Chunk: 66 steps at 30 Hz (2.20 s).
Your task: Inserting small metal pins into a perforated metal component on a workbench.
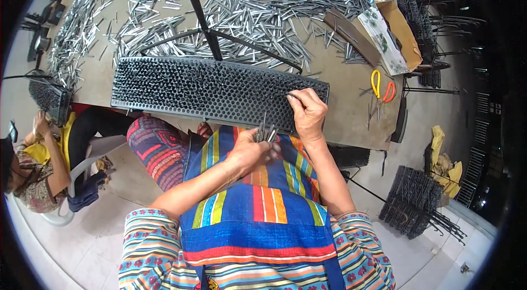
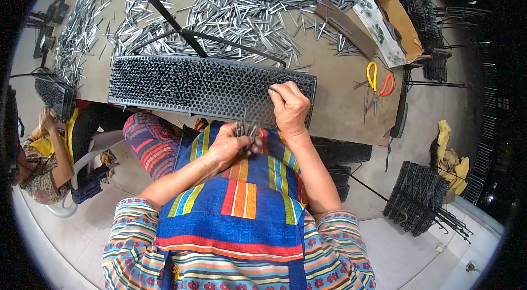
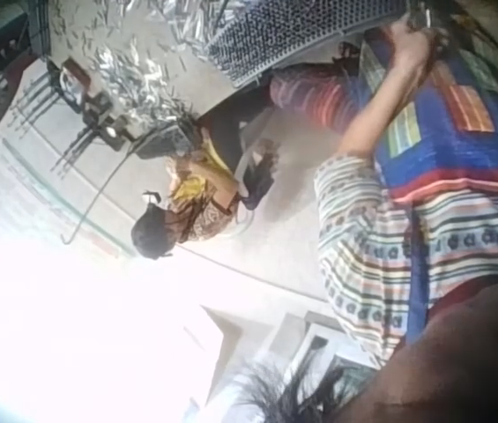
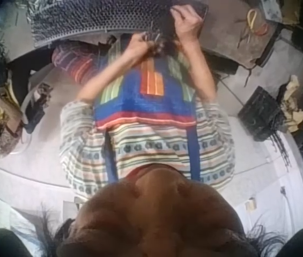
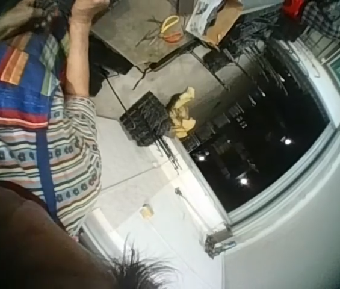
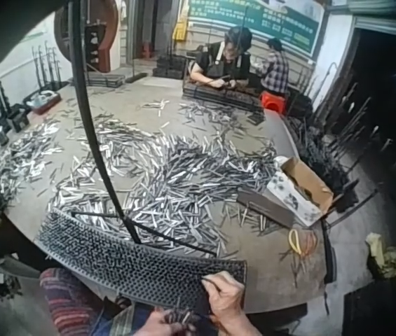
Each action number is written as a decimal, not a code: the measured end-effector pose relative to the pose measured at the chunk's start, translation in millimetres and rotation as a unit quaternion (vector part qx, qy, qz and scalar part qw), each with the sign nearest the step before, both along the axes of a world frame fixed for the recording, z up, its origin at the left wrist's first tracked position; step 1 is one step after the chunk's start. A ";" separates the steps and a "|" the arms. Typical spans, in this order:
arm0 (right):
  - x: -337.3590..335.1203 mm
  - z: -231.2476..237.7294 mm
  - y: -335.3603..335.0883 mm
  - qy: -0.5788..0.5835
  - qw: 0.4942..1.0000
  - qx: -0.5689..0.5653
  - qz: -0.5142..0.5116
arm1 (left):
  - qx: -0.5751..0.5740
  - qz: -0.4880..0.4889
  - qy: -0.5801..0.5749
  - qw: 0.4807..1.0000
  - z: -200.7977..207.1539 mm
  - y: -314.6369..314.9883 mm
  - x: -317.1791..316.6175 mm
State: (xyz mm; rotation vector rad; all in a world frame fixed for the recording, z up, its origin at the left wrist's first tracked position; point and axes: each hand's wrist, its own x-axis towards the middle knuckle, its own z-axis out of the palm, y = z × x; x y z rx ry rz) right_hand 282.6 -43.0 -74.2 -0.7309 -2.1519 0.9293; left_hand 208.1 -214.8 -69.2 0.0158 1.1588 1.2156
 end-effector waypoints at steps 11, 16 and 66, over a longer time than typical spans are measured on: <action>-3.7 5.8 0.9 -0.068 0.993 0.084 0.050 | -0.038 0.135 -0.044 0.989 5.0 13.2 -4.4; 15.5 16.4 -8.3 -0.154 0.968 -0.184 0.070 | -0.028 0.147 -0.064 0.987 6.5 15.9 -7.0; 47.9 -12.6 31.1 0.067 0.987 -0.083 -0.117 | -0.080 0.045 0.015 0.996 11.1 45.9 11.0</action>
